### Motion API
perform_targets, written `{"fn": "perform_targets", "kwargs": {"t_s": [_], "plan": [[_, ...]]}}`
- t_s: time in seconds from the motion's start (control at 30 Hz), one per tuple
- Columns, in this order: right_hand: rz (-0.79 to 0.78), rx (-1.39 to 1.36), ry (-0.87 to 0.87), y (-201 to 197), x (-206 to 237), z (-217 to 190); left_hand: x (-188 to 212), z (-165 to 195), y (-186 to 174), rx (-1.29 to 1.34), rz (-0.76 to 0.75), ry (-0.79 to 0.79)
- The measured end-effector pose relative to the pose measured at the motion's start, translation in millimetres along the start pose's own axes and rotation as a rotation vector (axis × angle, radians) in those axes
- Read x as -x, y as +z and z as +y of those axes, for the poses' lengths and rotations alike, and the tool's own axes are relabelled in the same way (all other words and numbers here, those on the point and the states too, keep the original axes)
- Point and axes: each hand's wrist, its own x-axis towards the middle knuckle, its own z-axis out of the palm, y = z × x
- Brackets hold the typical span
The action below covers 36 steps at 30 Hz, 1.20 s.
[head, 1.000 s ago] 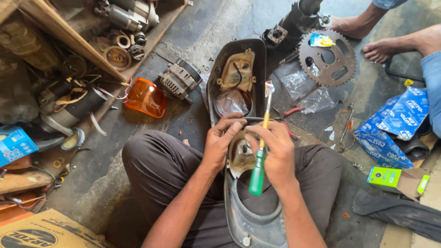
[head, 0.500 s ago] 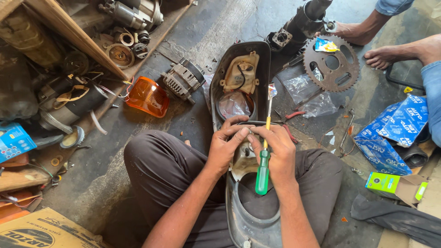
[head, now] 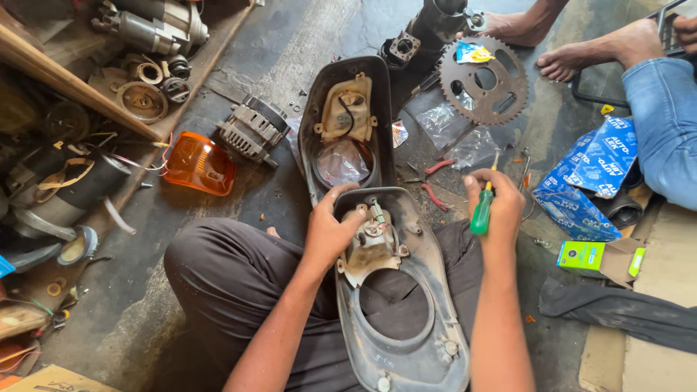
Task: The person sits on the floor and uses pliers and a screwdriver to modify and assemble motorcycle tail light components. They trim plastic edges, remove internal parts from a housing, and fit an orange lens into a black housing.
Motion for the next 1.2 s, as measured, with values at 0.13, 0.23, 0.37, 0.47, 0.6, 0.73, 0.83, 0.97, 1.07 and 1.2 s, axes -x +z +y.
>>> {"fn": "perform_targets", "kwargs": {"t_s": [0.13,0.23,0.37,0.47,0.6,0.73,0.83,0.97,1.07,1.2], "plan": [[-0.081,0.087,0.049,7.3,-2.2,53.3,-4.3,-12.0,0.4,-0.057,0.004,-0.029],[0.001,0.025,-0.007,6.4,1.2,70.3,-5.0,-21.9,6.2,0.095,-0.003,-0.016],[0.069,-0.1,0.227,-20.8,21.4,72.8,-2.9,-27.1,16.1,0.202,0.044,-0.032],[0.066,-0.183,0.213,-61.3,47.8,56.7,-0.2,-24.0,21.2,0.167,0.039,-0.01],[0.061,-0.436,0.523,-96.2,68.0,33.0,-0.6,-17.3,27.3,0.026,0.008,0.03],[0.065,-0.507,0.374,-101.0,78.6,8.3,-0.2,-15.2,31.4,-0.018,0.008,0.062],[0.017,-0.544,0.316,-88.0,84.7,-8.3,2.1,-16.0,28.8,-0.008,0.01,0.068],[0.003,-0.531,0.217,-49.6,88.2,-18.5,3.3,-17.0,27.4,0.053,-0.021,0.077],[0.003,-0.517,0.158,-27.7,90.6,-15.5,2.6,-16.7,28.0,0.041,-0.012,0.099],[-0.024,-0.478,0.067,-9.7,94.2,-2.0,1.4,-17.5,27.9,0.042,-0.005,0.113]]}}
